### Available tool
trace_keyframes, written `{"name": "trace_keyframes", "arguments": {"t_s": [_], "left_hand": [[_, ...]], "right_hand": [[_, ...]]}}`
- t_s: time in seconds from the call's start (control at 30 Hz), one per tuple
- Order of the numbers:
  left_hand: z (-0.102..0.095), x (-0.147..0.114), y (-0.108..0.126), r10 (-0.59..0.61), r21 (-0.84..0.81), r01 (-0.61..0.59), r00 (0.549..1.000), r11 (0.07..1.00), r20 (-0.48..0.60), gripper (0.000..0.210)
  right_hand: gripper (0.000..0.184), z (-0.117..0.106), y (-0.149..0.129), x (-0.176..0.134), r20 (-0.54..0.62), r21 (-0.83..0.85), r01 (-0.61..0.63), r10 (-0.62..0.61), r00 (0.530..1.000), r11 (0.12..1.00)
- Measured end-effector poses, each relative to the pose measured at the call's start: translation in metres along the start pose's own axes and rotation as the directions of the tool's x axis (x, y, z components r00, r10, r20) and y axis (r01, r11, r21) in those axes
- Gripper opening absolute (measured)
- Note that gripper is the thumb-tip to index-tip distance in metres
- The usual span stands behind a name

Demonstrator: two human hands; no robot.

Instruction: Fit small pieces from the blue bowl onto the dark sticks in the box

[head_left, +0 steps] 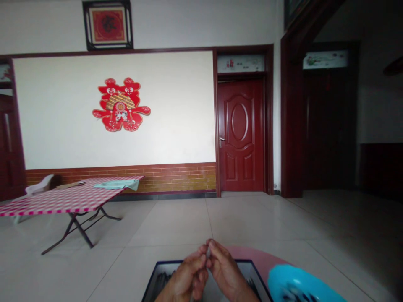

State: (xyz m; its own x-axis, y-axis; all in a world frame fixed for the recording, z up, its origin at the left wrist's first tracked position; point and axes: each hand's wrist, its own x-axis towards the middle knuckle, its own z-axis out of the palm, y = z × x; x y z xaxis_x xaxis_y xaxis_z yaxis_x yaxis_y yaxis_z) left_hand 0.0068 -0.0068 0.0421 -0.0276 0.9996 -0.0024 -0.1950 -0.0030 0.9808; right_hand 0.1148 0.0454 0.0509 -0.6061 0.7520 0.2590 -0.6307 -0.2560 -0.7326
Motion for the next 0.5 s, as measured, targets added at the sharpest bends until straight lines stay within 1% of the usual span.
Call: {"name": "trace_keyframes", "arguments": {"t_s": [0.07, 0.13, 0.2, 0.27, 0.33, 0.4, 0.47, 0.5], "left_hand": [[-0.002, 0.005, -0.007, 0.092, 0.109, -0.088, 0.995, 0.99, -0.034, 0.05], [-0.005, 0.008, -0.014, 0.226, 0.305, -0.19, 0.97, 0.933, -0.087, 0.05], [-0.007, 0.009, -0.018, 0.366, 0.526, -0.261, 0.925, 0.809, -0.105, 0.045], [-0.009, 0.006, -0.02, 0.478, 0.707, -0.284, 0.874, 0.648, -0.088, 0.034], [-0.009, 0.002, -0.021, 0.528, 0.831, -0.244, 0.846, 0.501, -0.069, 0.031], [-0.009, -0.002, -0.021, 0.529, 0.9, -0.19, 0.847, 0.392, -0.052, 0.033], [-0.009, -0.003, -0.022, 0.515, 0.93, -0.168, 0.857, 0.325, -0.025, 0.035], [-0.008, -0.002, -0.022, 0.52, 0.933, -0.175, 0.854, 0.314, -0.015, 0.036]], "right_hand": [[0.024, -0.004, 0.005, 0.001, -0.033, 0.017, -0.038, 0.038, 0.999, 0.999], [0.029, -0.008, 0.012, 0.001, -0.113, 0.032, -0.056, 0.059, 0.992, 0.998], [0.03, -0.011, 0.019, 0.0, -0.195, 0.026, -0.054, 0.058, 0.979, 0.998], [0.03, -0.013, 0.024, -0.001, -0.25, -0.002, -0.044, 0.042, 0.967, 0.999], [0.031, -0.014, 0.027, -0.002, -0.283, -0.019, -0.039, 0.032, 0.959, 0.999], [0.033, -0.015, 0.028, -0.003, -0.318, -0.015, -0.043, 0.036, 0.947, 0.999], [0.034, -0.015, 0.028, -0.003, -0.354, -0.023, -0.035, 0.025, 0.935, 0.999], [0.033, -0.016, 0.028, -0.002, -0.368, -0.036, -0.021, 0.006, 0.93, 0.999]]}}
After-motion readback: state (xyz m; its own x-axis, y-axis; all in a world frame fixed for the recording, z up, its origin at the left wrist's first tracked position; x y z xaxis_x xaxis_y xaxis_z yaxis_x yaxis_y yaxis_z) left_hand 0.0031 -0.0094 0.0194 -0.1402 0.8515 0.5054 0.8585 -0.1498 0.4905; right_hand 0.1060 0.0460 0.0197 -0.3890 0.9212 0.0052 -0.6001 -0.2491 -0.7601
